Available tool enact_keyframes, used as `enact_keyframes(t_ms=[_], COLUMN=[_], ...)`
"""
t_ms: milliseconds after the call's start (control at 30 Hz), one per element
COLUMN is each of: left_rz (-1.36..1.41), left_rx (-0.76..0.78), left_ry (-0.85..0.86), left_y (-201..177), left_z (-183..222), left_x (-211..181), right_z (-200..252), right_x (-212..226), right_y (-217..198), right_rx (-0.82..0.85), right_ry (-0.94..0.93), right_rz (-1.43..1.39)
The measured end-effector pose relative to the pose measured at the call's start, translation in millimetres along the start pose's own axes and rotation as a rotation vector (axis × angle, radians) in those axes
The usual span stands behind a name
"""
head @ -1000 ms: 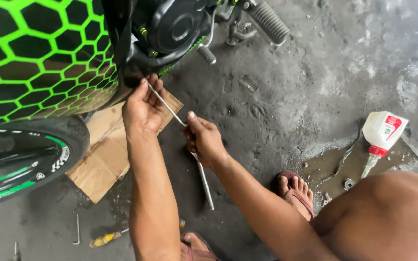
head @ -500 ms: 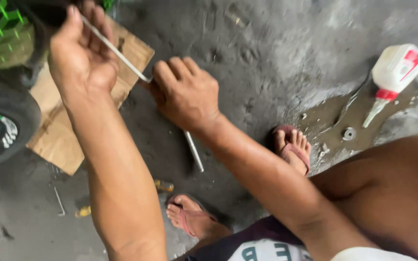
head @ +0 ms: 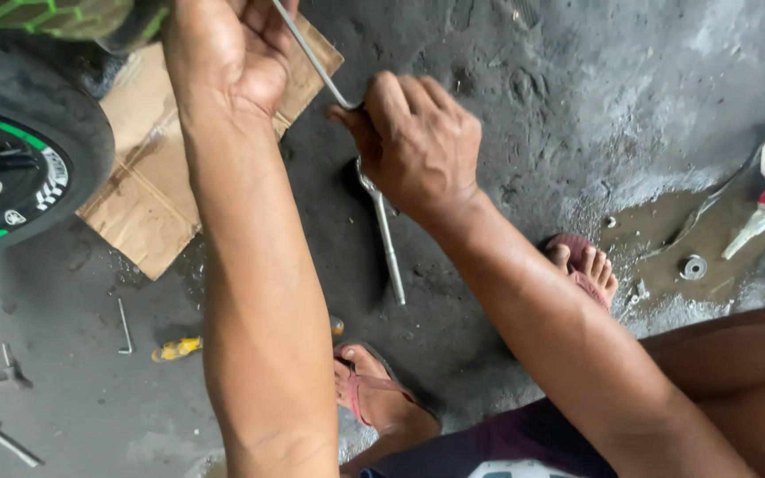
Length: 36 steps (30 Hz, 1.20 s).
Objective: Repairing a motorcycle engine by removing screws and components using hand tools
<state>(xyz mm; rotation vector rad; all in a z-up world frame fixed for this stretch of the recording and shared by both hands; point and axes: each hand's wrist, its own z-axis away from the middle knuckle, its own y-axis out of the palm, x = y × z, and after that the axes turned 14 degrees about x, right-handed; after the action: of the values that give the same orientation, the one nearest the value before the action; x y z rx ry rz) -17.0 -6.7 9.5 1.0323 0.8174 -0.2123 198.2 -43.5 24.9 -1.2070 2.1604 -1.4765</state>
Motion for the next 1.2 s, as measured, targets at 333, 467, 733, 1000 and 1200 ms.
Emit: enact_keyframes(t_ms=[333, 467, 733, 1000, 1200], left_rz=[-1.073, -1.477, -1.199, -0.663, -1.311], left_rx=[0.373, 0.398, 0.096, -0.220, -0.399], left_ry=[-0.141, -0.385, -0.665, -0.463, -0.221], left_y=[51.5, 41.7, 64.9, 45.7, 70.1], left_z=[96.0, 99.7, 104.1, 144.7, 156.1], left_x=[-16.5, -6.9, -10.0, 28.1, 51.3], right_z=[9.6, 19.7, -19.4, -38.8, -42.8], right_x=[0.5, -3.7, -76.7, -143.2, -166.5], right_y=[5.5, 25.2, -7.2, 45.8, 48.8], right_rx=[0.117, 0.160, 0.610, 0.456, 0.446], right_ry=[0.220, 0.316, 0.424, 1.047, 1.172], right_rz=[-0.300, -0.430, -1.106, -1.469, -1.492])
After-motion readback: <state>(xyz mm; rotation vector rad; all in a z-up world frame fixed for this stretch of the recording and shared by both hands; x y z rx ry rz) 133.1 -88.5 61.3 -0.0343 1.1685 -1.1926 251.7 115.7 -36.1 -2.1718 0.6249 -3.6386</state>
